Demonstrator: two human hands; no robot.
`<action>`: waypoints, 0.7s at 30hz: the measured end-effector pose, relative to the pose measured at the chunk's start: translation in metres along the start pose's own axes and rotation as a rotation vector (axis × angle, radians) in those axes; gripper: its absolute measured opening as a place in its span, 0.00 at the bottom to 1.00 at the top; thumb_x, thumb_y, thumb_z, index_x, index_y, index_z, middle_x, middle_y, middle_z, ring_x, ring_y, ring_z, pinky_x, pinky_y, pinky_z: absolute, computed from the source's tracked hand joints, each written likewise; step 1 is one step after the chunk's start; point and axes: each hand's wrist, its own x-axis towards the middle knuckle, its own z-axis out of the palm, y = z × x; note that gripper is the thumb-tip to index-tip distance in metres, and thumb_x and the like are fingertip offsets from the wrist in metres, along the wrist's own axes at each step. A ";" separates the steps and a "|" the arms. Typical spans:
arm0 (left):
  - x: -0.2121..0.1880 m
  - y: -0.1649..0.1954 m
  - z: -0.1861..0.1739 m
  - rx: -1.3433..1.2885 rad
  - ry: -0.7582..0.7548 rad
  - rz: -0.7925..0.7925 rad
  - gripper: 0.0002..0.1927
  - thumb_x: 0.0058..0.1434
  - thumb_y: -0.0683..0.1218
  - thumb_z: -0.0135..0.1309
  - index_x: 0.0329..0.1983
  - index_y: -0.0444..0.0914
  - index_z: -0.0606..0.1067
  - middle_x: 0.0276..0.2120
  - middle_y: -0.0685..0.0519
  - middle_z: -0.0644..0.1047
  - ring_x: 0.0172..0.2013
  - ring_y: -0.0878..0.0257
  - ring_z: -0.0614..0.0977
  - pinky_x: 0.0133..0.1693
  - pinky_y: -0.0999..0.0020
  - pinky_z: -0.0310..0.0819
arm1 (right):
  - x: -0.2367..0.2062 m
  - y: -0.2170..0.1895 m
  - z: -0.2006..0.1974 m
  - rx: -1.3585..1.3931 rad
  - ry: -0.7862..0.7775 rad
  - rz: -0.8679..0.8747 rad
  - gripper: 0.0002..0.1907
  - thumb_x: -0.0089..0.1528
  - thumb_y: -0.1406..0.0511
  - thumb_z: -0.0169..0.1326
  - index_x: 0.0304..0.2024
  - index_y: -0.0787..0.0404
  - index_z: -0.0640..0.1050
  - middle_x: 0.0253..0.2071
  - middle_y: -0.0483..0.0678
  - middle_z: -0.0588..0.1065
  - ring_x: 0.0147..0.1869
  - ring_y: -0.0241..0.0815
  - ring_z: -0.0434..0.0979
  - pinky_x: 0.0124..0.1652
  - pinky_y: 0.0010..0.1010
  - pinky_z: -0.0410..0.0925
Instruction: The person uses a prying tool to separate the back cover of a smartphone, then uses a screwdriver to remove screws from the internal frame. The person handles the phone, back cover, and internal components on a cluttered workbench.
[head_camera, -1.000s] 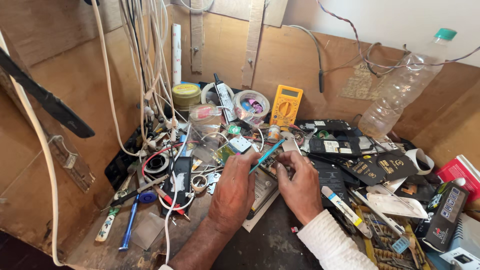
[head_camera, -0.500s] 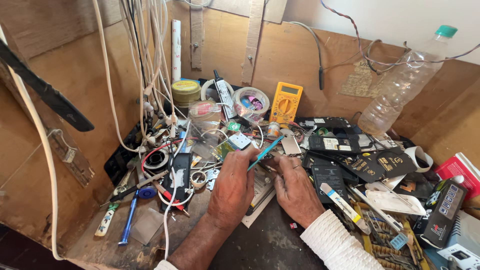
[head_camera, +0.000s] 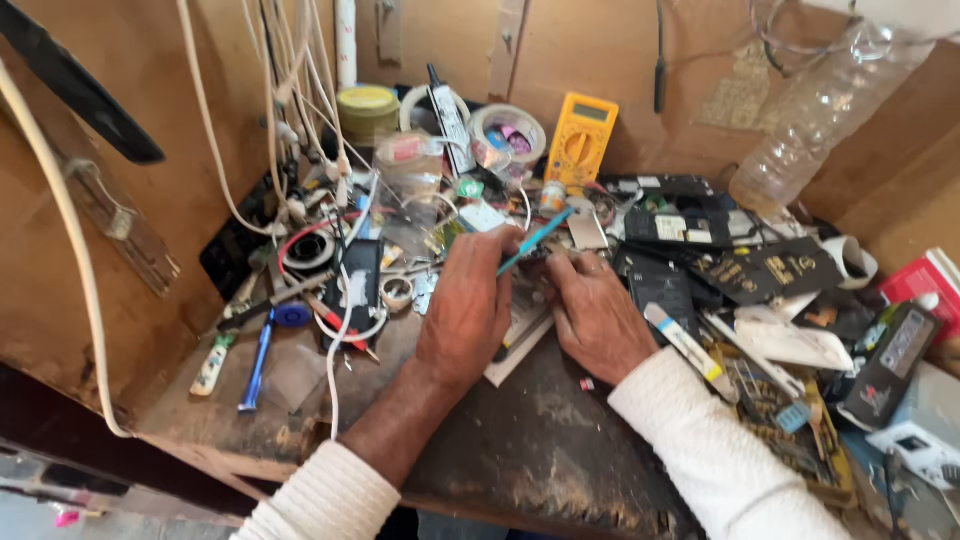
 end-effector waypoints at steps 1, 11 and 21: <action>-0.001 0.001 0.000 -0.004 -0.004 -0.011 0.22 0.60 0.30 0.52 0.58 0.33 0.68 0.45 0.42 0.74 0.49 0.44 0.76 0.52 0.52 0.70 | -0.001 0.000 -0.001 -0.009 -0.013 -0.023 0.16 0.59 0.73 0.51 0.50 0.66 0.70 0.41 0.60 0.73 0.50 0.64 0.71 0.49 0.50 0.64; 0.000 -0.003 0.002 -0.009 0.032 -0.030 0.21 0.63 0.31 0.52 0.59 0.33 0.68 0.47 0.41 0.75 0.51 0.45 0.78 0.54 0.53 0.72 | 0.005 0.003 -0.002 -0.114 -0.037 -0.101 0.11 0.62 0.70 0.52 0.48 0.64 0.73 0.42 0.58 0.75 0.51 0.61 0.72 0.50 0.49 0.63; -0.007 -0.006 0.005 0.003 0.036 -0.161 0.18 0.64 0.34 0.51 0.58 0.32 0.69 0.47 0.37 0.78 0.51 0.39 0.79 0.51 0.51 0.73 | 0.005 0.005 0.002 -0.081 -0.007 -0.122 0.16 0.59 0.70 0.52 0.50 0.63 0.73 0.46 0.56 0.77 0.54 0.59 0.73 0.51 0.48 0.62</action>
